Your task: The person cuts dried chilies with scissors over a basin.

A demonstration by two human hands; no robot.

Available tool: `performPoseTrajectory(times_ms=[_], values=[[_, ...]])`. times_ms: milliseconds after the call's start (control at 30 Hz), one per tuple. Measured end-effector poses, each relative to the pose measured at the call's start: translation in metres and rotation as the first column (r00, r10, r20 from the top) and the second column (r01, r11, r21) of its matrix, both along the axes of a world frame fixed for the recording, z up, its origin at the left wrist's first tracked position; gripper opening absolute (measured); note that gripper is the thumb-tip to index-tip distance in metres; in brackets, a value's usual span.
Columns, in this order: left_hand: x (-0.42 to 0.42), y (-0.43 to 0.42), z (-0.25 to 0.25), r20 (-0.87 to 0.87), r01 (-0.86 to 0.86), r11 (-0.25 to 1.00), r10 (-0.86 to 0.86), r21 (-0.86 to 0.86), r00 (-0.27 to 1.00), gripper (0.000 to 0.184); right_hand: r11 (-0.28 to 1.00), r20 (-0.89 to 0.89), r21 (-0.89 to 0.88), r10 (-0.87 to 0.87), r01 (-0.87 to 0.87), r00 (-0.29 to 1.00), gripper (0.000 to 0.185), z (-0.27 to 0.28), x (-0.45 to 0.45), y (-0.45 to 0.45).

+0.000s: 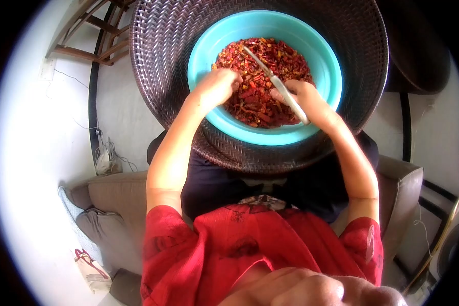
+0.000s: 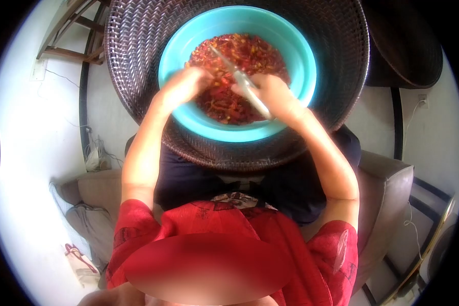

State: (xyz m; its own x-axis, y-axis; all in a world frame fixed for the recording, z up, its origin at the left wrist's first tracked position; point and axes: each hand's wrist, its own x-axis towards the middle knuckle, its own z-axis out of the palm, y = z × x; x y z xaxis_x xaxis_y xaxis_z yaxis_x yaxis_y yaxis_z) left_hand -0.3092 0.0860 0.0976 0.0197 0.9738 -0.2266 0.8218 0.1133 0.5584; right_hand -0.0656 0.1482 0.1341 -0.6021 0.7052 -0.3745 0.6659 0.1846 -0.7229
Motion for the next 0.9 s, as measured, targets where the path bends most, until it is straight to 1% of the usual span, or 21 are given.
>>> performPoseTrajectory(times_ms=[67,100,133,200,267,333,367,400,433,467,500,533,567,600,633,667,700,733,800,867,900], values=[[0.009,-0.004,-0.006,-0.203,0.108,0.988,-0.13,-0.113,0.97,0.033,0.999,-0.066,-0.02,-0.045,0.044,0.997,0.047,0.0,0.002,0.003],[0.007,-0.002,-0.006,-0.205,0.197,0.965,-0.231,-0.174,0.951,0.041,0.999,-0.043,-0.006,-0.041,0.041,0.998,0.048,0.003,0.003,0.004],[0.008,-0.002,-0.007,-0.205,0.197,0.965,-0.231,-0.174,0.951,0.041,0.999,-0.043,-0.007,-0.041,0.041,0.998,0.048,0.002,0.004,0.004],[0.019,-0.003,0.009,-0.261,0.195,0.946,-0.263,-0.26,0.929,0.041,0.998,-0.003,0.066,-0.024,0.024,1.0,0.048,-0.001,0.006,0.005],[0.022,-0.002,0.014,-0.257,0.198,0.945,-0.266,-0.261,0.929,0.041,0.998,0.003,0.054,-0.016,0.016,1.0,0.049,-0.002,0.006,0.005],[0.028,0.0,0.029,-0.283,0.067,0.932,-0.175,-0.356,0.943,0.042,0.999,0.009,0.043,-0.008,0.007,1.0,0.049,-0.001,0.006,0.005],[0.023,-0.002,0.02,-0.283,0.068,0.933,-0.177,-0.355,0.943,0.042,0.999,-0.011,0.04,-0.006,0.006,1.0,0.049,0.0,0.007,0.006],[0.013,-0.005,0.008,-0.062,0.118,0.989,-0.124,-0.092,0.99,0.037,0.999,-0.031,0.036,-0.006,0.007,0.999,0.049,0.002,0.008,0.006],[0.006,-0.007,-0.005,0.171,0.097,0.979,-0.129,0.18,0.977,0.032,0.999,-0.032,0.036,-0.009,0.01,0.999,0.049,0.002,0.009,0.006],[0.009,-0.007,-0.002,0.171,0.101,0.978,-0.132,0.18,0.976,0.032,1.0,-0.047,0.008,-0.017,0.018,0.999,0.05,0.003,0.011,0.007],[0.013,-0.01,0.007,0.325,-0.066,0.987,0.016,0.143,0.946,0.03,1.0,-0.062,-0.02,-0.026,0.025,0.998,0.052,0.004,0.012,0.007],[0.016,-0.012,0.017,0.464,-0.225,0.971,0.163,0.08,0.871,0.029,0.999,-0.063,-0.018,-0.028,0.027,0.998,0.052,0.004,0.013,0.007],[0.016,-0.014,0.03,0.509,-0.224,0.974,0.185,0.016,0.841,0.023,1.0,-0.097,0.003,-0.028,0.028,0.995,0.055,0.003,0.015,0.005],[0.013,-0.013,0.03,0.508,-0.225,0.974,0.185,0.017,0.841,0.023,0.999,-0.131,0.024,-0.026,0.029,0.991,0.058,0.003,0.015,0.003],[0.01,-0.012,0.029,0.592,-0.225,0.974,0.183,-0.003,0.785,0.022,0.999,-0.131,0.025,-0.023,0.026,0.991,0.058,0.006,0.016,0.003],[0.007,-0.011,0.028,0.67,-0.223,0.974,0.181,-0.023,0.72,0.021,0.999,-0.106,-0.039,-0.018,0.014,0.994,0.062,0.011,0.016,0.004],[0.004,-0.01,0.026,0.727,-0.239,0.97,0.191,-0.038,0.66,0.016,0.995,-0.08,-0.102,-0.012,0.004,0.997,0.065,0.013,0.016,0.004],[0.003,-0.01,0.024,0.727,-0.24,0.97,0.192,-0.037,0.66,0.016,0.995,-0.08,-0.102,-0.011,0.003,0.997,0.065,0.012,0.016,0.005],[0.003,-0.01,0.022,0.852,-0.34,0.938,0.23,-0.065,0.471,0.013,0.985,-0.131,-0.17,0.019,-0.042,0.991,0.07,0.01,0.017,0.006],[0.0,-0.01,0.022,0.842,-0.347,0.933,0.264,-0.099,0.47,0.011,0.982,-0.129,-0.181,0.025,-0.049,0.991,0.071,0.013,0.017,0.006],[0.0,-0.009,0.022,0.879,-0.364,0.916,0.306,-0.168,0.366,0.01,0.98,-0.127,-0.192,0.032,-0.056,0.991,0.072,0.016,0.017,0.005]])
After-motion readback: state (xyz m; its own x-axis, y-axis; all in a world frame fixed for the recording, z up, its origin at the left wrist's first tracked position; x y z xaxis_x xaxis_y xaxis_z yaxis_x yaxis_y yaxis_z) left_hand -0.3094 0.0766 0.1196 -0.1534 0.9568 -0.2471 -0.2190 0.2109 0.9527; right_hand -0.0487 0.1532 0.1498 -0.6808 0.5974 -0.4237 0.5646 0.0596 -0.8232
